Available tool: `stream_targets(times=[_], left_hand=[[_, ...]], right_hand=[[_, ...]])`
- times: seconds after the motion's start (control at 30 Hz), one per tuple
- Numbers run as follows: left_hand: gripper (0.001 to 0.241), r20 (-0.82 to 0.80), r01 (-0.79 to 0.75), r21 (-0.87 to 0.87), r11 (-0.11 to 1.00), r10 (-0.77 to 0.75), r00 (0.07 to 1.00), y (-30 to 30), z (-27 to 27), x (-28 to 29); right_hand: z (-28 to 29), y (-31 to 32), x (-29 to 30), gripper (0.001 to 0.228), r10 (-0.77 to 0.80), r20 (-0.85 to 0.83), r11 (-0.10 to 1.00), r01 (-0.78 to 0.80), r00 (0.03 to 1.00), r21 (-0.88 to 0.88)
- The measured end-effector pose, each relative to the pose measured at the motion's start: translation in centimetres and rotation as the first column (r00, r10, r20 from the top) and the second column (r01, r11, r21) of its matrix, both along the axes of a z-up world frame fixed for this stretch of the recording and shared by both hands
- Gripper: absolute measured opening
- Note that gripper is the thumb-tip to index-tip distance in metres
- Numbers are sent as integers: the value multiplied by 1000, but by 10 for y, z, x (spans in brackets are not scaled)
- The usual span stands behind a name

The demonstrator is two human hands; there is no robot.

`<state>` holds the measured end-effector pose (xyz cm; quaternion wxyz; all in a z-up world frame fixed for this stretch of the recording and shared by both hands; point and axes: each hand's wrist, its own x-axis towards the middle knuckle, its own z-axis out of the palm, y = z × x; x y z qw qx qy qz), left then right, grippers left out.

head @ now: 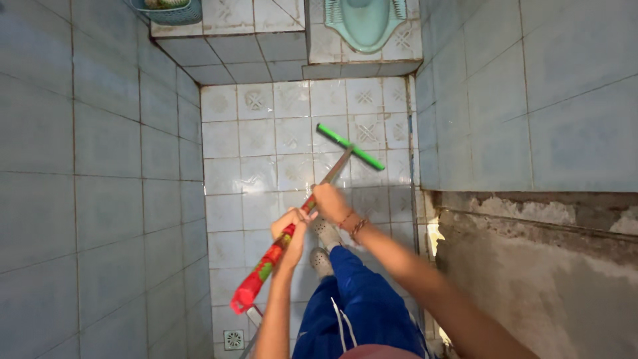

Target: The person cleans the bathroom floor by pouring water from a green pitcher and then using a squeegee to push the water across the tiles toward a drain.

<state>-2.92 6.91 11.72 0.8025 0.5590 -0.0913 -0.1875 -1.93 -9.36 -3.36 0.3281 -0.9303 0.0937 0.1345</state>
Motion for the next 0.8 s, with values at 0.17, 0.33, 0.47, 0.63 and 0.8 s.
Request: stream_targets(times=[0.17, 0.33, 0.47, 0.63, 0.8], left_hand=[[23, 219, -68, -17, 998, 70, 973, -37, -75, -13], [23, 291, -94, 115, 989, 57, 955, -63, -115, -28], [23, 213, -40, 24, 999, 33, 976, -55, -145, -25], [19, 216, -184, 165, 969, 147, 965, -23, -148, -27], [13, 201, -184, 329, 926, 122, 972, 49, -86, -32]], right_hand=[[-52, -48, -7, 14, 99, 424, 987, -36, 900, -155], [-53, -73, -4, 11, -32, 44, 983, 39, 999, -177], [-42, -67, -3, 11, -1, 118, 986, 20, 993, -166], [-39, -31, 5, 8, 64, 129, 980, -38, 990, -195], [-44, 33, -17, 9, 200, 256, 971, -155, 946, -184]])
